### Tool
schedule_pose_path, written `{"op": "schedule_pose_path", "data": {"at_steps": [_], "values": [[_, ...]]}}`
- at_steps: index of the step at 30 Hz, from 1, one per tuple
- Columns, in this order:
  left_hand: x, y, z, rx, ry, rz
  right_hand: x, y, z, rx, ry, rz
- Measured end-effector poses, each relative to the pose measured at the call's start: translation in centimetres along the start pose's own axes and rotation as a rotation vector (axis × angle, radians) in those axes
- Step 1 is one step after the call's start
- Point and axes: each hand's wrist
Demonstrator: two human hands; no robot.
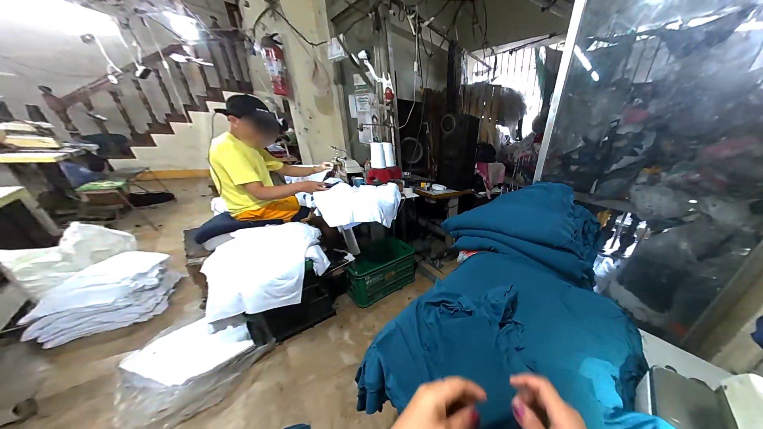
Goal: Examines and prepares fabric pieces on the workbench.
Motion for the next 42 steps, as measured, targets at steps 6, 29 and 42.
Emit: {"op": "schedule_pose_path", "data": {"at_steps": [6, 29, 42], "values": [[7.1, 4.1, 1.2, 0.207, 0.029, 0.396, 9.1, -3.0, -2.0, -0.232, 0.205, -0.443], [8.3, 1.9, 1.9, 0.338, 0.034, 0.220, 9.6, -3.4, 0.2, -0.168, 0.269, -0.228], [10.0, -4.2, -8.1, -0.395, 0.054, 0.084, 1.8, -3.4, 11.9, 0.350, -0.111, -0.389]]}}
Point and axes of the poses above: each hand's wrist, its own x-axis towards the middle knuckle, its own z-axis out of the back of the hand, y = z × x, and after that the axes turned 4 degrees about -y, right-handed
